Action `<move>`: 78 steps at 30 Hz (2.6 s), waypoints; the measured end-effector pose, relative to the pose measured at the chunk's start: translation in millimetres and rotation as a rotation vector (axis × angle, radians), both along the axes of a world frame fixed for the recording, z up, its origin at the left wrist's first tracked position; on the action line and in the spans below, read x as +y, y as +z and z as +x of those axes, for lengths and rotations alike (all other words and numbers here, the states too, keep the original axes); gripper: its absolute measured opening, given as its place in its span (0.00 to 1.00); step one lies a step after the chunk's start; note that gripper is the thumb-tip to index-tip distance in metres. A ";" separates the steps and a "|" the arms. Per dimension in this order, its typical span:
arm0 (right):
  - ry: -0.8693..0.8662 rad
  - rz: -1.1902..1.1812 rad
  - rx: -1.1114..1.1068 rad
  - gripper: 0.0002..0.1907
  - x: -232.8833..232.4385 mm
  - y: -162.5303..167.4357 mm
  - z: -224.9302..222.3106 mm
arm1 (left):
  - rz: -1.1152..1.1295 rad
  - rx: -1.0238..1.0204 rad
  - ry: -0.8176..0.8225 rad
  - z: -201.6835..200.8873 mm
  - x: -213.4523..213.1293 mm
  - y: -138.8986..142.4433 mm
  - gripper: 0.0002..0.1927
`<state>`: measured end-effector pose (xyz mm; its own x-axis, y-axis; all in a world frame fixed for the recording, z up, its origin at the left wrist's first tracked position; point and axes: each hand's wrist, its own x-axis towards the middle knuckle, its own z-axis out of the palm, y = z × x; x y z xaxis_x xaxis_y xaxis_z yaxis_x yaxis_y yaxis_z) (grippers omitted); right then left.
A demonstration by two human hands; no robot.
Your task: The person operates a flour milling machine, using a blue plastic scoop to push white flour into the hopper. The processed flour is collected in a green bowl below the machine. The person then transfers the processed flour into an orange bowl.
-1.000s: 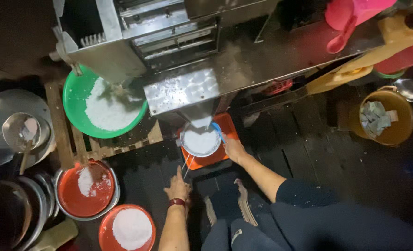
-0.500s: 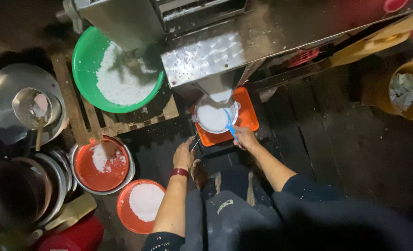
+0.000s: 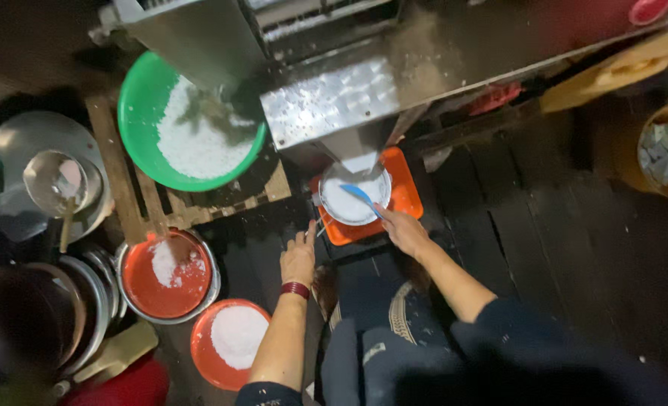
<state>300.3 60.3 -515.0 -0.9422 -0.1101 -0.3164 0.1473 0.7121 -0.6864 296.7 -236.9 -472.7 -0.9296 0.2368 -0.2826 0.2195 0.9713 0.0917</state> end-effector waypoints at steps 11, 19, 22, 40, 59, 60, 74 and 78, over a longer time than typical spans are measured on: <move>-0.104 0.023 -0.081 0.28 4.7 -11.1 -41.1 | -0.001 -0.059 0.066 -7.2 4.7 12.7 0.38; 0.087 0.225 -0.327 0.26 -0.3 51.7 -34.8 | 0.059 -0.175 0.116 -14.2 4.7 24.3 0.50; 0.077 0.251 -0.025 0.24 2.6 90.9 -30.5 | 0.020 -0.100 0.115 -15.6 3.6 17.4 0.39; 0.067 0.435 -0.139 0.29 -5.6 71.9 -26.1 | 0.031 -0.171 0.130 -12.4 6.1 15.8 0.41; 0.057 0.310 -0.066 0.28 17.0 35.9 -51.9 | 0.042 -0.071 0.134 -14.5 1.7 28.8 0.37; 0.043 0.297 -0.028 0.29 14.0 35.5 -55.8 | 0.040 -0.077 0.140 -14.3 3.1 30.1 0.36; 0.086 0.503 -0.151 0.32 15.9 81.4 -33.6 | 0.045 -0.083 0.166 -18.6 5.0 29.3 0.33; -0.096 0.260 -0.167 0.28 6.8 38.7 -27.3 | 0.025 -0.095 0.153 -19.5 7.8 31.6 0.34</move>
<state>273.0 67.0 -476.3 -0.8772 0.0814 -0.4732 0.3174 0.8378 -0.4442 277.2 -229.1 -441.1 -0.9247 0.1023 -0.3666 0.0583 0.9899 0.1293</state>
